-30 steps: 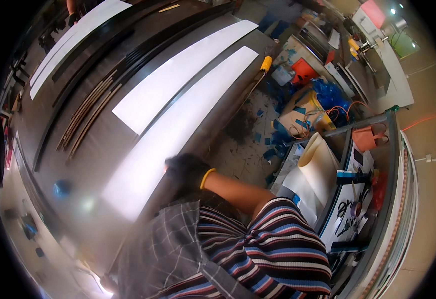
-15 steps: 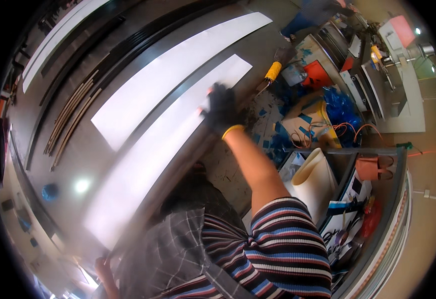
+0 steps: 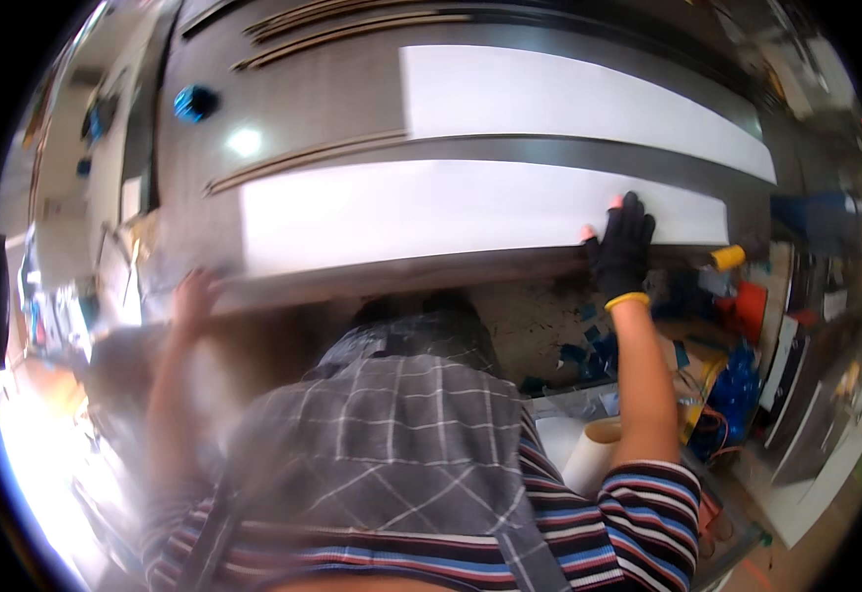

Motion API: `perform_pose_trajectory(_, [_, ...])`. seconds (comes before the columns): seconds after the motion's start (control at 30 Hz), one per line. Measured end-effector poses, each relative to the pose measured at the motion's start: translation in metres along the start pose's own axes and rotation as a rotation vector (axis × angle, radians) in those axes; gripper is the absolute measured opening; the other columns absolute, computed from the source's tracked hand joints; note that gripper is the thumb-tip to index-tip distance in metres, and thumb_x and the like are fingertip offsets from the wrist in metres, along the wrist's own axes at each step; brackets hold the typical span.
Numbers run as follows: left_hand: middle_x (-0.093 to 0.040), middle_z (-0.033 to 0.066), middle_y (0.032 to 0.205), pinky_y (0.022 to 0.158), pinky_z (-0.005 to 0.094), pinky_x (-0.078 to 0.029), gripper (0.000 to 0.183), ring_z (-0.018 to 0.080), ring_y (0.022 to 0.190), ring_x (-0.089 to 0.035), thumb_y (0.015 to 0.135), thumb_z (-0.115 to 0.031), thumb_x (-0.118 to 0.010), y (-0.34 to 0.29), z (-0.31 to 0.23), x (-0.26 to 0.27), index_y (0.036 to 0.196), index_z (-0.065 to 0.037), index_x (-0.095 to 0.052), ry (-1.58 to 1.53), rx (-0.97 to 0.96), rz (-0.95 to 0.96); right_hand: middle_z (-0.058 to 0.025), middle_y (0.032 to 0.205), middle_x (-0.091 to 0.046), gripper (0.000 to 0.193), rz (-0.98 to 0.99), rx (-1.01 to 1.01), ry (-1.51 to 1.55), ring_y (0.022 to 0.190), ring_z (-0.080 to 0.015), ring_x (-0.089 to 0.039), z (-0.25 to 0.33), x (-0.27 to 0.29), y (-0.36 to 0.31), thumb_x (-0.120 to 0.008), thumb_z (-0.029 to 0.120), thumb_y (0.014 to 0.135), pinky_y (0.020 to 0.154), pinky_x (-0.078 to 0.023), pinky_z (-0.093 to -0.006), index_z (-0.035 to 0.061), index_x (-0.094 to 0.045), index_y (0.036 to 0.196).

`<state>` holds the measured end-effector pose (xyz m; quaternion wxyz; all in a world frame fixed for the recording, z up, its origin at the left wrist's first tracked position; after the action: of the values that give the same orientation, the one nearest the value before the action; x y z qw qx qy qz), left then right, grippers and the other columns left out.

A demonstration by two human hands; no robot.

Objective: The person places a metal rod against a long metal sheet and then uses a hand-held roller tool to apply pressure along the length of the components.

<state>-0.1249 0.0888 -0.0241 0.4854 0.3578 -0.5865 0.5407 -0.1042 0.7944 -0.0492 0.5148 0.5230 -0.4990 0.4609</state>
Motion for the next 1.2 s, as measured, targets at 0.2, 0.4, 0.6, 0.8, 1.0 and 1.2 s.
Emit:
perform_pose_trajectory(0.2, [-0.058, 0.0061, 0.084, 0.075, 0.0412, -0.047, 0.024, 0.0289, 0.086, -0.057, 0.072, -0.026, -0.077, -0.017, -0.030, -0.030, 0.078, -0.009, -0.061, -0.315, -0.101, -0.383, -0.0293, 0.149, -0.028, 0.088, -0.047, 0.326, 0.361, 0.140, -0.0446, -0.025, 0.294, 0.018, -0.030, -0.074, 0.042, 0.075, 0.116, -0.015, -0.0584, -0.0065, -0.037, 0.137])
perform_pose_trajectory(0.4, [-0.054, 0.0077, 0.082, 0.076, 0.0434, -0.043, 0.029, 0.0320, 0.085, -0.053, 0.069, -0.026, -0.080, -0.021, -0.032, -0.008, 0.074, -0.009, -0.056, -0.484, -0.102, -0.560, -0.0266, 0.148, -0.032, 0.083, 0.054, 0.614, 0.539, 0.139, -0.0414, -0.028, 0.506, 0.060, -0.041, -0.069, 0.045, 0.078, 0.116, -0.016, -0.0553, -0.0043, -0.038, 0.137])
perform_pose_trajectory(0.6, [-0.054, 0.0058, 0.082, 0.077, 0.0417, -0.043, 0.030, 0.0298, 0.084, -0.053, 0.068, -0.028, -0.080, -0.027, -0.022, -0.011, 0.077, -0.010, -0.058, -0.535, -0.081, -0.616, -0.0099, 0.083, -0.057, 0.032, -0.094, 0.292, 0.543, 0.080, -0.0311, -0.058, 0.481, 0.084, -0.009, -0.074, 0.035, 0.075, 0.070, -0.049, -0.0440, 0.0093, -0.059, 0.086])
perform_pose_trajectory(0.8, [-0.054, 0.0051, 0.083, 0.077, 0.0403, -0.042, 0.031, 0.0286, 0.086, -0.053, 0.069, -0.030, -0.080, -0.026, -0.025, -0.011, 0.077, -0.011, -0.058, -0.552, -0.114, -0.636, -0.0124, 0.087, -0.059, 0.029, 0.077, 0.190, 0.431, 0.081, -0.0315, -0.063, 0.487, 0.052, -0.001, -0.069, 0.037, 0.081, 0.068, -0.051, -0.0431, 0.0104, -0.060, 0.087])
perform_pose_trajectory(1.0, [-0.054, 0.0053, 0.084, 0.078, 0.0404, -0.042, 0.030, 0.0284, 0.087, -0.053, 0.070, -0.031, -0.080, -0.029, -0.022, -0.012, 0.077, -0.011, -0.058, -0.560, -0.099, -0.633, -0.0129, 0.087, -0.060, 0.018, 0.110, 0.162, 0.484, 0.078, -0.0332, -0.064, 0.488, 0.063, -0.003, -0.062, 0.029, 0.085, 0.067, -0.052, -0.0440, 0.0110, -0.061, 0.088])
perform_pose_trajectory(1.2, [-0.054, 0.0053, 0.084, 0.078, 0.0405, -0.042, 0.030, 0.0287, 0.087, -0.053, 0.070, -0.031, -0.079, -0.028, -0.023, -0.011, 0.077, -0.011, -0.057, -0.570, -0.108, -0.635, -0.0136, 0.086, -0.062, 0.015, 0.088, 0.057, 0.431, 0.081, -0.0339, -0.064, 0.474, 0.049, 0.001, -0.060, 0.025, 0.083, 0.068, -0.052, -0.0447, 0.0105, -0.062, 0.084])
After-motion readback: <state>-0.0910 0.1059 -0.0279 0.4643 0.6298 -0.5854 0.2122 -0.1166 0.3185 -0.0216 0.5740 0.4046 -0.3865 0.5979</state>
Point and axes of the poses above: each hand's wrist, its own y-axis towards the middle knuckle, its own x-axis out of the back of the hand, z = x × y, the point moved 9 cm from there along y, towards the middle knuckle
